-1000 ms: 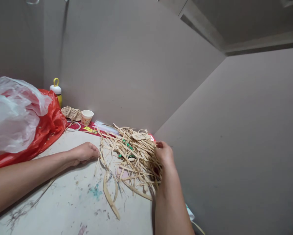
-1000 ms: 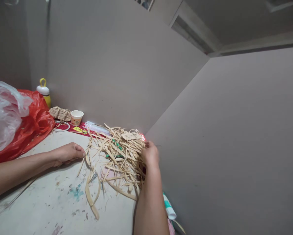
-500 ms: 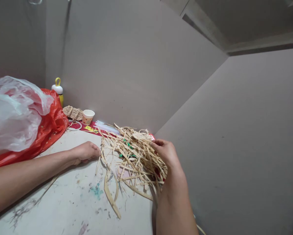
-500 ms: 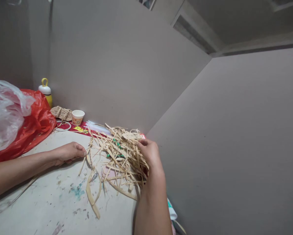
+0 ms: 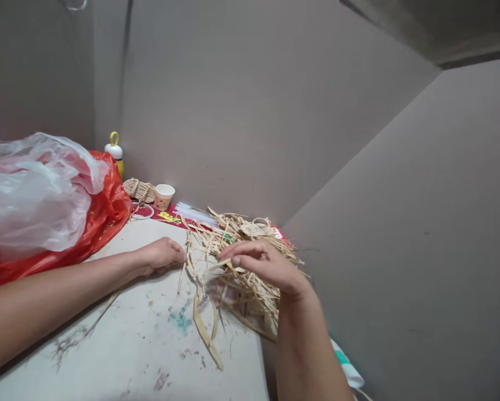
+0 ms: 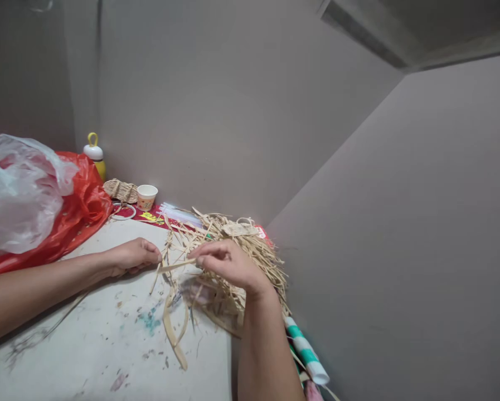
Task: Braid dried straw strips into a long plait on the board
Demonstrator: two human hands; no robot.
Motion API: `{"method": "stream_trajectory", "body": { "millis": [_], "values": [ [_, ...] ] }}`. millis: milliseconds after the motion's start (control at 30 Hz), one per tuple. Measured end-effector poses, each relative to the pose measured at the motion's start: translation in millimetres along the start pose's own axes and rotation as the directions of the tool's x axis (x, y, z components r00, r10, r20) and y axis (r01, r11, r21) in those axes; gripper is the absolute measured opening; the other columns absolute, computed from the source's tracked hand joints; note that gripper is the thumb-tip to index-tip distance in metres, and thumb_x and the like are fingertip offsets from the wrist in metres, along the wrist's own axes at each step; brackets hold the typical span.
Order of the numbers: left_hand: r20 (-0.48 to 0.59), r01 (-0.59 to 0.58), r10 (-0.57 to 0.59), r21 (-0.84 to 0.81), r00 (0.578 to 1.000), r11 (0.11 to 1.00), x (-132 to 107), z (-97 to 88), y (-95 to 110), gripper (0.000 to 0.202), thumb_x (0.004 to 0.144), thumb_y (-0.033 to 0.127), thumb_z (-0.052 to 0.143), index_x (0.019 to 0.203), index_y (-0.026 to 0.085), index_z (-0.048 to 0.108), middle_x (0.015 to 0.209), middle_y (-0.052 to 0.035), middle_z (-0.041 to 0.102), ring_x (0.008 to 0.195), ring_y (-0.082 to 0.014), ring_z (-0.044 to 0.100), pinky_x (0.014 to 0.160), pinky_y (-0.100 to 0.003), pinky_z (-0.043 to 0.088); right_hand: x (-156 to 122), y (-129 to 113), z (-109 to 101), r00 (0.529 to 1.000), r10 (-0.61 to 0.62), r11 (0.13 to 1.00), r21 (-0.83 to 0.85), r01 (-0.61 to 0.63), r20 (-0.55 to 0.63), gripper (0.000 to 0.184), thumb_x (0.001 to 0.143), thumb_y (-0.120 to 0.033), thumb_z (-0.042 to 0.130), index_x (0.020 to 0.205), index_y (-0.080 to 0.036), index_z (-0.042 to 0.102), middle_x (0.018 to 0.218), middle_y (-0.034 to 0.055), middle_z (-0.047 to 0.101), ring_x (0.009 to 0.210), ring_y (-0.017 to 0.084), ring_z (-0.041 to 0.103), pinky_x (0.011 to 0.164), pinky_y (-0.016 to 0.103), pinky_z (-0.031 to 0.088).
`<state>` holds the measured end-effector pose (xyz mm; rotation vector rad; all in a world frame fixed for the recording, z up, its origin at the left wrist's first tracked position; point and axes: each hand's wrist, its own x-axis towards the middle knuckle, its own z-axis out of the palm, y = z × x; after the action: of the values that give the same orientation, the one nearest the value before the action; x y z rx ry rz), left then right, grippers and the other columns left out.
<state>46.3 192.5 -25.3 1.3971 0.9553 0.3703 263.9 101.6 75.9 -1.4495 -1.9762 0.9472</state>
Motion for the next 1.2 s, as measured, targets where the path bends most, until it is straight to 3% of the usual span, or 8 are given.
{"method": "stream_trajectory", "body": {
  "millis": [100,300,467,700,833,1000,1133,1200],
  "values": [
    [-0.013,0.001,-0.001,0.003,1.0,1.0,-3.1,0.4,2.1,0.02,0.061,0.035,0.063,0.062,0.017,0.055,0.041,0.0082,0.034,0.035,-0.0046,0.021,0.037,-0.022,0.013,12.2,13.4,17.2,0.978,0.148,0.985,-0.106,-0.133,0.146,0.027,0.078,-0.037,0.056,0.08,-0.015,0.073,0.062,0.0016,0.062,0.052,0.011,0.049,0.047,0.022,0.036],
    [-0.036,0.044,-0.044,0.015,0.998,0.999,-6.9,3.0,7.4,0.014,0.064,0.028,0.061,0.06,0.016,0.054,0.039,0.0079,0.034,0.034,-0.0043,0.021,0.037,-0.022,0.012,31.2,35.2,7.2,0.922,0.29,0.904,-0.243,-0.352,-0.258,0.028,0.079,-0.038,0.052,0.069,-0.014,0.063,0.058,0.0019,0.061,0.052,0.012,0.055,0.047,0.02,0.038],
    [-0.049,0.045,-0.044,0.013,0.998,0.999,-9.4,4.3,10.7,0.01,0.067,0.022,0.057,0.06,0.016,0.055,0.038,0.0075,0.033,0.033,-0.0047,0.021,0.037,-0.022,0.011,43.8,31.4,-7.4,0.859,0.396,0.811,-0.314,-0.493,-0.325,0.029,0.077,-0.037,0.053,0.057,-0.016,0.057,0.052,0.0045,0.061,0.049,0.015,0.058,0.046,0.022,0.039],
    [-0.059,0.028,-0.028,-0.004,0.998,1.0,-13.4,1.9,10.1,0.01,0.065,0.02,0.059,0.058,0.015,0.054,0.038,0.0075,0.035,0.033,-0.0044,0.022,0.037,-0.021,0.013,48.0,45.4,45.1,0.779,0.433,0.664,-0.423,-0.616,-0.454,0.031,0.067,-0.039,0.064,0.048,-0.016,0.057,0.054,0.0118,0.062,0.06,0.024,0.06,0.058,0.032,0.04],
    [-0.054,0.026,-0.027,-0.023,0.998,0.999,-12.6,1.1,8.6,0.01,0.064,0.021,0.06,0.058,0.015,0.055,0.036,0.0077,0.034,0.033,-0.0046,0.021,0.037,-0.021,0.013,38.8,50.2,44.7,0.795,0.43,0.719,-0.37,-0.589,-0.428,0.02,0.064,-0.028,0.065,0.049,-0.017,0.058,0.049,0.0056,0.059,0.05,0.017,0.054,0.052,0.028,0.036],
    [-0.042,0.034,-0.036,-0.046,0.998,0.998,-12.7,0.9,10.4,0.01,0.063,0.021,0.062,0.059,0.015,0.055,0.037,0.0077,0.034,0.035,-0.0045,0.021,0.038,-0.021,0.013,20.9,37.8,24.9,0.845,0.397,0.854,-0.194,-0.483,-0.359,0.031,0.074,-0.04,0.056,0.054,-0.016,0.058,0.045,-0.0008,0.053,0.039,0.01,0.042,0.043,0.023,0.03],
    [-0.045,0.042,-0.045,-0.064,0.998,0.997,-10.9,0.5,9.6,0.012,0.065,0.023,0.062,0.06,0.016,0.054,0.037,0.0085,0.032,0.035,-0.0045,0.02,0.038,-0.022,0.012,14.7,16.6,42.7,0.91,0.365,0.931,0.085,-0.355,-0.198,0.029,0.075,-0.045,0.056,0.075,-0.017,0.062,0.051,-0.0035,0.055,0.037,0.007,0.039,0.038,0.02,0.028],
    [-0.043,0.035,-0.039,-0.077,0.998,0.996,-9.9,0.2,8.7,0.013,0.066,0.025,0.062,0.061,0.016,0.054,0.037,0.0088,0.03,0.035,-0.0046,0.019,0.038,-0.022,0.011,16.1,8.4,60.2,0.931,0.353,0.907,0.279,-0.316,-0.092,0.027,0.071,-0.041,0.062,0.086,-0.018,0.058,0.049,-0.0058,0.055,0.036,0.007,0.039,0.037,0.018,0.027]
  ]
}}
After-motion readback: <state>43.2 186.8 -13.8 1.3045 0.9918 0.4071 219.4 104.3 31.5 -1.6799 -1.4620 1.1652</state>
